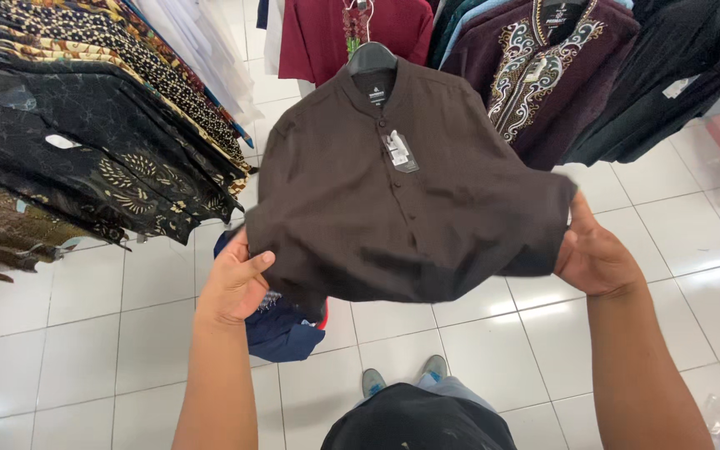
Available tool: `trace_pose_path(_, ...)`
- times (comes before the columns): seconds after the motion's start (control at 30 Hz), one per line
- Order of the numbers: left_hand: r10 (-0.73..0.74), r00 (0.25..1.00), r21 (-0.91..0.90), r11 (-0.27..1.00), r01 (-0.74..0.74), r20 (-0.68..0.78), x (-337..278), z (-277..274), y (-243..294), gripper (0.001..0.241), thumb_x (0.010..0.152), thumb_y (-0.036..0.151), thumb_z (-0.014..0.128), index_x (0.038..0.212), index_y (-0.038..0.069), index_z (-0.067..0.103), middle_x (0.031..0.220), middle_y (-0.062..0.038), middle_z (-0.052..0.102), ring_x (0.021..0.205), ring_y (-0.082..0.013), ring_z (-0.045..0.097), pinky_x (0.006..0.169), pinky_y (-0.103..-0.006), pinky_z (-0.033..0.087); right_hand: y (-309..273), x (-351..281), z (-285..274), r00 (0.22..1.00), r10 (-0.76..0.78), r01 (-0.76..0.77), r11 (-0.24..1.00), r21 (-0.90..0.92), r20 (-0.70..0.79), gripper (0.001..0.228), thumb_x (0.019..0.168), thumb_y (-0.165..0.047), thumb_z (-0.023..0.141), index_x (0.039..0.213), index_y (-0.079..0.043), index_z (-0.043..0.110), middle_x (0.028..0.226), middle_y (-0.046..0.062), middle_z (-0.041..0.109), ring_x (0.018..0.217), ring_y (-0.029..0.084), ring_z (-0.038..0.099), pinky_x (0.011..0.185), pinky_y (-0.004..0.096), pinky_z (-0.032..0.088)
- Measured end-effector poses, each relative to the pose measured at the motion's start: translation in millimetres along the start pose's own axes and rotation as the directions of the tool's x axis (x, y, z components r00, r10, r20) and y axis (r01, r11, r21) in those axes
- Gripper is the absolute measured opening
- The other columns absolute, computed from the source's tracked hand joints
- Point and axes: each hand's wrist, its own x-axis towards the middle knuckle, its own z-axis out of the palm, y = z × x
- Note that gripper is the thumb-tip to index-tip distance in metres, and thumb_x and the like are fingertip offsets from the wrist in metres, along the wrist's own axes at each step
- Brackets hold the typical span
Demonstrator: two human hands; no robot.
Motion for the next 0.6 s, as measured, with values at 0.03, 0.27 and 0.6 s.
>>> trace_pose_path(0.03, -0.025, 1.000, -0.066, 0.997, 0.025, -0.004, 2.2, -9.8, -4.7, 0.063, 0.068, 0.004, 0.068, 0.127, 0.005, 0.045, 0.119, -0.011, 0.058, 0.106, -0.0253, 0.057, 0.089, -0.0380, 0.047, 4.9, -5.2, -11.0, 0.988, 0.053, -0.062, 0.996, -0.059, -0.146, 0.073, 0.089, -0.023, 0.073, 0.139, -0.013, 0.020, 0.115, 0.012, 0.054, 0.095, 0.026, 0.062, 0.079, 0.039, 0.049)
trace_pose_path(0.27, 0.047, 0.943, -0.201, 0.979, 0.022, 0.329, -2.4, -22.2, -2.7, 0.074, 0.086, 0.032, 0.066, 0.144, 0.009, 0.024, 0.095, 0.000, 0.062, 0.101, -0.0239, 0.059, 0.087, -0.0419, 0.047, 10.7, -12.5, 22.9, 0.995, 0.019, -0.026, 0.998, 0.064, 0.102, 0.069, 0.092, -0.004, 0.057, 0.149, -0.011, 0.019, 0.143, 0.024, 0.037, 0.125, 0.042, 0.042, 0.098, 0.055, 0.034)
trace_pose_path(0.6, 0.102, 0.989, -0.240, 0.968, -0.073, 0.108, -8.6, -40.9, -17.0, 0.039, 0.070, -0.004, 0.070, 0.107, -0.001, 0.058, 0.111, -0.018, 0.062, 0.102, -0.0317, 0.060, 0.086, -0.0434, 0.052, 26.0, -31.2, 0.9, 0.967, -0.201, 0.232, 0.949, 0.215, -0.157, 0.084, 0.080, 0.014, 0.058, 0.150, -0.023, 0.029, 0.150, 0.014, 0.033, 0.128, 0.038, 0.039, 0.103, 0.053, 0.030)
